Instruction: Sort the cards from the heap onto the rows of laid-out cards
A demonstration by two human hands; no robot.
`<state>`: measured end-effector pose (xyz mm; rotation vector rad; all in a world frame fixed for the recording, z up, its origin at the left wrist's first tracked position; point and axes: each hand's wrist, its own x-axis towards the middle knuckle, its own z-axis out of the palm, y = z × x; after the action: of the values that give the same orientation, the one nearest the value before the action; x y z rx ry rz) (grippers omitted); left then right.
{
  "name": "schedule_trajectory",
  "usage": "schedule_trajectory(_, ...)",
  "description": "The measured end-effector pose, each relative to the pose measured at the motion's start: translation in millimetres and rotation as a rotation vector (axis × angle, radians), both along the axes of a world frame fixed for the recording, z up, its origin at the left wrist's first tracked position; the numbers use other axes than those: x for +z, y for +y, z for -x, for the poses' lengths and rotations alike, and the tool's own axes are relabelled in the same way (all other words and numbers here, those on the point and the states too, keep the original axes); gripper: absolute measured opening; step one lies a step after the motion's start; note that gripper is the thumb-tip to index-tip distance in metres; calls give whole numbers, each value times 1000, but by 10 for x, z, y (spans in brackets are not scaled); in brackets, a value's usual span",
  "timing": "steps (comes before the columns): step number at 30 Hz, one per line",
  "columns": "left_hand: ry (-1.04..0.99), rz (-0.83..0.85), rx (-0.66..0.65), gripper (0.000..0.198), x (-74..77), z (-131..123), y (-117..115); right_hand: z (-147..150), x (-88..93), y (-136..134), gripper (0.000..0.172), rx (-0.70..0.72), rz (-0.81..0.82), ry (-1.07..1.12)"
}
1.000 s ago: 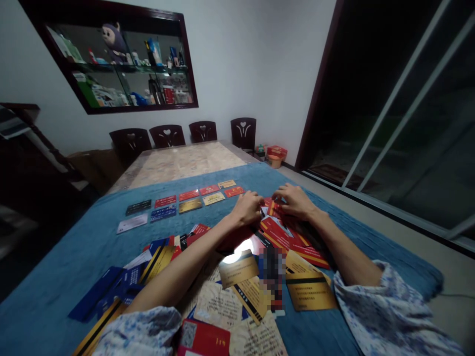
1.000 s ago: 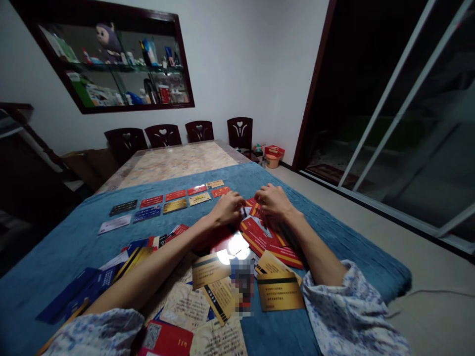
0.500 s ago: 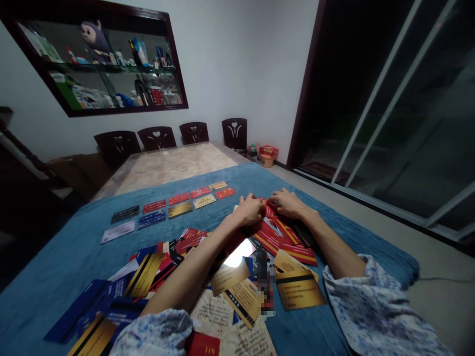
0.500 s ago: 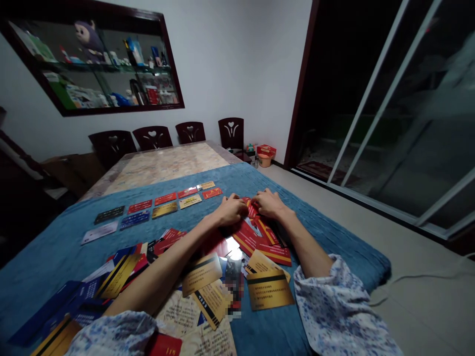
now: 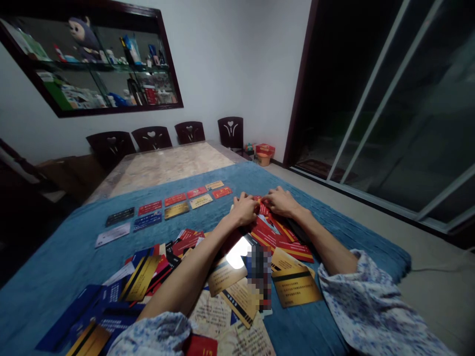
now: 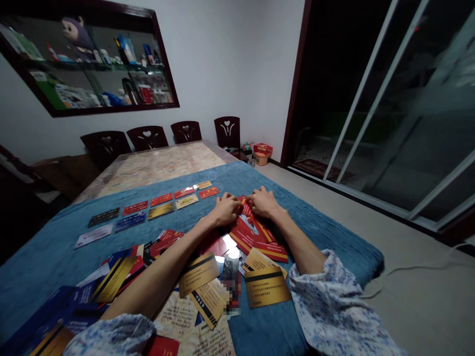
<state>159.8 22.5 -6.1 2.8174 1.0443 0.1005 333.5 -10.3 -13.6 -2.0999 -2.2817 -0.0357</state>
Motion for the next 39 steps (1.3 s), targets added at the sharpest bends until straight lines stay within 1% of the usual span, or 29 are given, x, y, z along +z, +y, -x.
schedule_trajectory(2,-21,11,-16,30,-15,-3,16,29,-7,1,40,13,-1,0)
schedule_trajectory(6,-99,47,-35,46,-66,-2,68,60,-34,17,37,55,-22,24)
schedule_trajectory(8,-140,35,-24,49,-83,4,90,62,-53,29,36,101,-30,66)
schedule_trajectory(10,-173,12,9,47,-84,11,105,55,-77,42,35,174,-43,128)
schedule_trajectory(13,-202,-14,63,37,-71,24,118,24,-113,65,31,250,-62,197)
schedule_trajectory(15,-214,-28,84,33,-69,34,127,-7,-125,75,34,238,-75,203)
schedule_trajectory(19,-216,-36,115,32,-90,53,145,-45,-101,66,47,135,-97,150)
schedule_trajectory(21,-201,-29,133,32,-102,59,150,-34,-77,51,51,112,-74,112)
schedule_trajectory(23,-191,-24,142,33,-110,62,151,-9,-56,38,52,115,-43,87)
schedule_trajectory(31,-179,20,81,36,-158,60,190,47,30,8,35,156,-1,54)
schedule_trajectory(36,-153,68,35,35,-186,60,231,13,56,8,20,308,-36,57)
schedule_trajectory(39,-159,106,36,41,-196,56,253,-47,32,24,24,319,-36,97)
